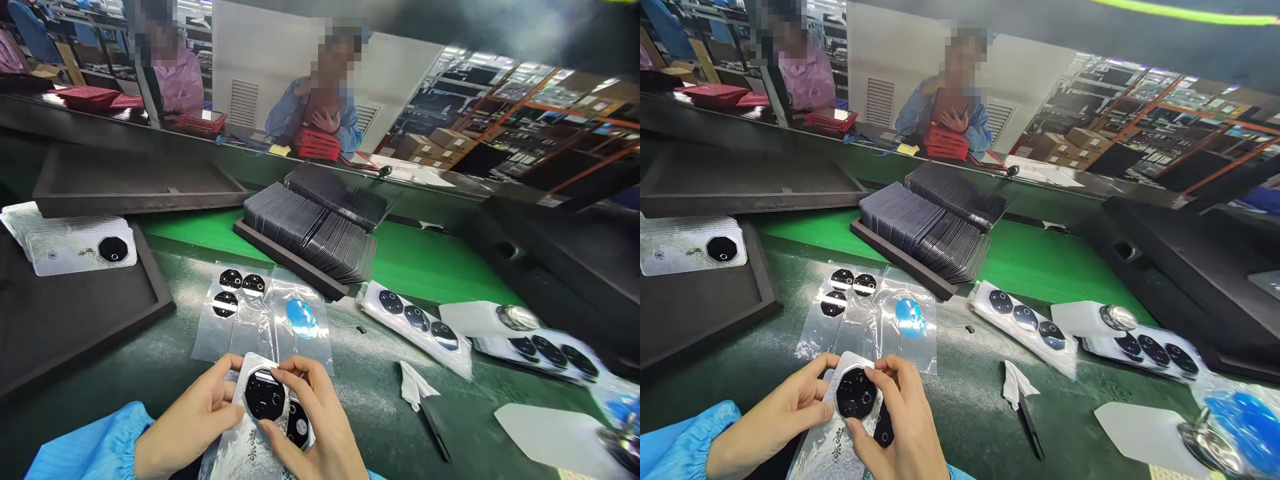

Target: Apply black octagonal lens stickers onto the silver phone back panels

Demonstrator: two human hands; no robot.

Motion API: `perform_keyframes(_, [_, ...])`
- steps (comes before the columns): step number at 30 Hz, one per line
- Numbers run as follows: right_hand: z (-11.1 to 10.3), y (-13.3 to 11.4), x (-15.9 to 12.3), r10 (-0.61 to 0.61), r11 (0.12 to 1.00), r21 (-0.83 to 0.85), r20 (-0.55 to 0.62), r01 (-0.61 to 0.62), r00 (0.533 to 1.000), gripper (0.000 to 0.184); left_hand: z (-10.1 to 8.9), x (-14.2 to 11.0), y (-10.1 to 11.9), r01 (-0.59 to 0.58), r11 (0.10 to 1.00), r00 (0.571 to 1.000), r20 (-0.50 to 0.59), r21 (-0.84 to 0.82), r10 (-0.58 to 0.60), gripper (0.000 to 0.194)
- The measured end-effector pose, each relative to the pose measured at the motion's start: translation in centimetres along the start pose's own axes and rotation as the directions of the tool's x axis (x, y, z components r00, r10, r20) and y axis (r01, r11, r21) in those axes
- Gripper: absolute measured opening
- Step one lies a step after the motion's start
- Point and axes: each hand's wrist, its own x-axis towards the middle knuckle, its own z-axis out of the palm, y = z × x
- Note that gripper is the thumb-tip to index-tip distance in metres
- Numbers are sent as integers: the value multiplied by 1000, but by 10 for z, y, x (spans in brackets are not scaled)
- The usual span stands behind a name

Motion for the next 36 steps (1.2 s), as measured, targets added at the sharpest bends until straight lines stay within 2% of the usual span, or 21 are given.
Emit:
perform_keyframes(8, [3, 2, 2, -39, 999, -2, -39, 39, 998, 45, -1, 2, -2, 6, 1000, 1000, -5, 2, -6, 44])
perform_keyframes(20, [-1, -4, 5, 11, 1000, 23, -4, -11, 1000, 44, 1, 1, 3, 12, 999, 1000, 7, 39, -12, 49])
perform_keyframes(36, [-4, -4, 7, 3, 1000, 24, 1, -4, 1000, 42, -1, 1, 1, 16, 998, 1000, 21, 66, -18, 42])
